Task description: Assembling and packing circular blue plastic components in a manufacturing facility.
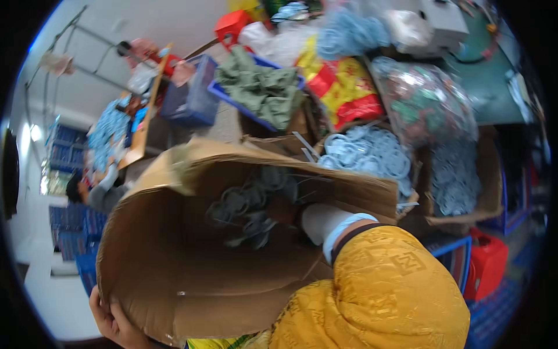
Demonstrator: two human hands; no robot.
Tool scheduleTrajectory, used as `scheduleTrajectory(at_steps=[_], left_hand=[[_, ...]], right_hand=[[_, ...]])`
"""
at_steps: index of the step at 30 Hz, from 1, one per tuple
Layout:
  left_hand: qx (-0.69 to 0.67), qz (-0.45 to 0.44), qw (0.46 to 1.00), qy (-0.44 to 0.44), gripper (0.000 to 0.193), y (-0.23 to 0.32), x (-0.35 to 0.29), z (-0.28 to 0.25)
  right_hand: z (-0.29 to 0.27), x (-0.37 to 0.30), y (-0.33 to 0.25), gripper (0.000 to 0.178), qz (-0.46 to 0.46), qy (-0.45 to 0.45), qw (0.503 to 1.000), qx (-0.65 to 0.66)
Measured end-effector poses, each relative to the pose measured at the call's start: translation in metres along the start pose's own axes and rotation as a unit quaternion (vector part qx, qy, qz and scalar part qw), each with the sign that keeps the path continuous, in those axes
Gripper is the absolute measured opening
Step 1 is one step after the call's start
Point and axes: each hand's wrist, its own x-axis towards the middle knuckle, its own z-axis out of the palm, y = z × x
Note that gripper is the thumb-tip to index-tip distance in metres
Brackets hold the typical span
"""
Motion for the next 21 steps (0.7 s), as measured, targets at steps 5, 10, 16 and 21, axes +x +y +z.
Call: scheduleTrajectory(at_steps=[5,10,16,21], left_hand=[[-0.005,-0.068,0.996,-0.059,0.027,-0.037,0.000,0.013],[0.013,-0.139,0.985,-0.098,0.029,-0.044,0.002,0.043],[0.016,-0.077,0.985,-0.156,0.030,-0.080,0.000,0.063],[0.052,-0.078,0.980,-0.175,0.029,-0.075,-0.005,0.068]], right_hand=[[-0.053,-0.030,-0.017,0.015,0.023,-0.006,0.995,0.092],[-0.187,-0.055,-0.020,0.025,0.223,0.047,0.940,0.255],[-0.260,-0.159,0.018,0.020,0.310,0.278,0.852,0.316],[-0.229,-0.242,0.061,0.021,0.377,0.321,0.856,0.152]])
